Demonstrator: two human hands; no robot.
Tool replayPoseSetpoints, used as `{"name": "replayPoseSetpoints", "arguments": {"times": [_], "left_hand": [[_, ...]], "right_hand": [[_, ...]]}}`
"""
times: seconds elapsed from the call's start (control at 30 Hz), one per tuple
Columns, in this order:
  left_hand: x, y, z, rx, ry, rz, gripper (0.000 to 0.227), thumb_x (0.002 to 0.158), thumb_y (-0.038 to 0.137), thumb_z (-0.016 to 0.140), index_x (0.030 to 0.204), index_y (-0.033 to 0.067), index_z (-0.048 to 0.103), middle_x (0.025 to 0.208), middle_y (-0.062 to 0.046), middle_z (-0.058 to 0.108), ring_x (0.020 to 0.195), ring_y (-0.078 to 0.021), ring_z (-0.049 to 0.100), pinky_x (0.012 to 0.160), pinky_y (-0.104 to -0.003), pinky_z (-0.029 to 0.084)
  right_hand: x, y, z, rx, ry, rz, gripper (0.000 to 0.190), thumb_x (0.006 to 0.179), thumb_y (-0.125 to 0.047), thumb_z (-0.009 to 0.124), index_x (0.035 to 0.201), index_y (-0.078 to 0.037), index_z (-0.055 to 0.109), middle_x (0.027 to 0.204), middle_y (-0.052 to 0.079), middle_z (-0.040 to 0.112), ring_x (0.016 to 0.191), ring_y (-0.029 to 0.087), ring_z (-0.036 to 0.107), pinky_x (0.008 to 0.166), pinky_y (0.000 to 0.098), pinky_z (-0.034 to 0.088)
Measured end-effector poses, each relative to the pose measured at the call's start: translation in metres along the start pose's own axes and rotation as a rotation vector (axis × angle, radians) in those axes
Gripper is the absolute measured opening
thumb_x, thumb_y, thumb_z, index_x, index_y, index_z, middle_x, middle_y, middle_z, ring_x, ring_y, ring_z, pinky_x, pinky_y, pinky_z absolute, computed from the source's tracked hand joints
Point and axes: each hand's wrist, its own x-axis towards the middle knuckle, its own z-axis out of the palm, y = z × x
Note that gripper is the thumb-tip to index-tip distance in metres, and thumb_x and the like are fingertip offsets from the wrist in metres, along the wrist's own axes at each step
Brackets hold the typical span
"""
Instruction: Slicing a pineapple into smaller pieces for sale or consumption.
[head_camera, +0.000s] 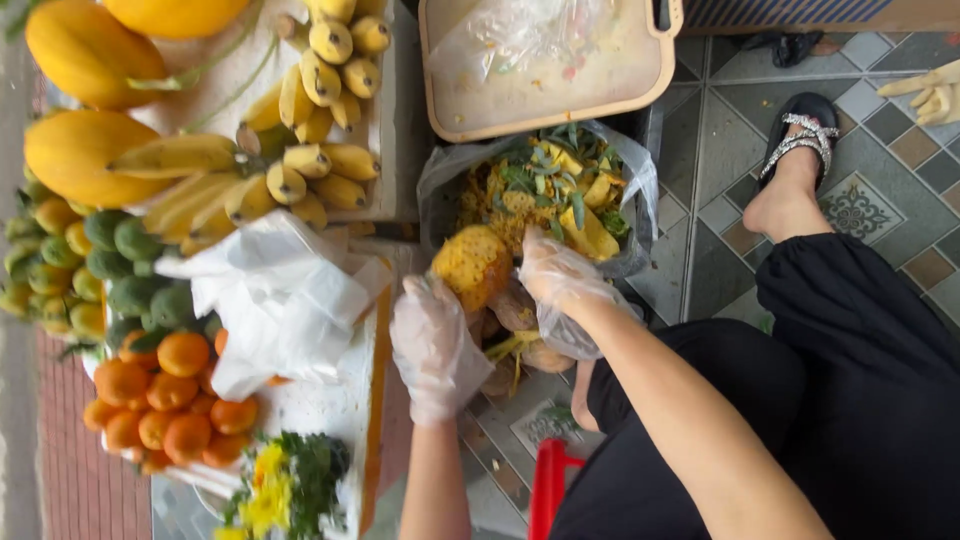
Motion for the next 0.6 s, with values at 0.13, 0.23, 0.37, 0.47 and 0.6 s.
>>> {"name": "replayPoseSetpoints", "arguments": {"times": [0.13, 0.23, 0.37, 0.47, 0.6], "left_hand": [[0.014, -0.001, -0.001, 0.226, -0.066, 0.058, 0.026, 0.108, 0.028, 0.056, 0.098, 0.0041, 0.057, 0.073, -0.021, 0.069, 0.065, -0.0367, 0.072, 0.052, -0.045, 0.058], [0.037, 0.006, 0.012, 0.189, -0.056, -0.057, 0.032, 0.110, 0.034, 0.056, 0.090, 0.0105, 0.061, 0.075, -0.015, 0.070, 0.070, -0.0334, 0.072, 0.057, -0.044, 0.057], [0.030, -0.017, 0.036, 0.530, 0.220, 0.569, 0.014, 0.082, 0.018, 0.068, 0.093, 0.0119, 0.062, 0.079, -0.006, 0.068, 0.072, -0.0246, 0.073, 0.060, -0.035, 0.059], [0.019, 0.007, 0.015, 0.391, 0.255, 0.515, 0.022, 0.078, 0.020, 0.071, 0.094, 0.0079, 0.061, 0.074, -0.005, 0.068, 0.068, -0.0245, 0.074, 0.057, -0.034, 0.059], [0.008, 0.025, -0.001, 0.256, 0.041, 0.282, 0.023, 0.080, 0.021, 0.074, 0.086, 0.0035, 0.061, 0.069, -0.010, 0.068, 0.065, -0.0278, 0.073, 0.055, -0.037, 0.059]], "right_hand": [[-0.077, -0.068, -0.082, -0.352, -0.112, -0.119, 0.056, 0.094, -0.010, 0.050, 0.143, 0.014, 0.043, 0.090, 0.017, 0.067, 0.080, 0.024, 0.064, 0.067, 0.0346, 0.053], [-0.106, -0.087, -0.113, -0.653, -0.157, -0.221, 0.065, 0.094, -0.011, 0.052, 0.149, 0.020, 0.042, 0.081, 0.007, 0.070, 0.070, 0.014, 0.066, 0.059, 0.0267, 0.055], [-0.160, -0.099, -0.086, -0.813, 0.085, -0.385, 0.064, 0.082, -0.014, 0.059, 0.136, 0.019, 0.051, 0.105, 0.011, 0.070, 0.075, 0.012, 0.062, 0.067, 0.0220, 0.051], [-0.169, -0.108, -0.085, -0.800, 0.194, -0.406, 0.061, 0.084, -0.013, 0.059, 0.136, 0.019, 0.052, 0.112, 0.014, 0.072, 0.077, 0.014, 0.064, 0.071, 0.0251, 0.053], [-0.169, -0.124, -0.111, -0.067, 0.067, 0.081, 0.063, 0.089, -0.011, 0.058, 0.148, 0.004, 0.042, 0.077, 0.012, 0.072, 0.069, 0.029, 0.070, 0.060, 0.0417, 0.057]]}}
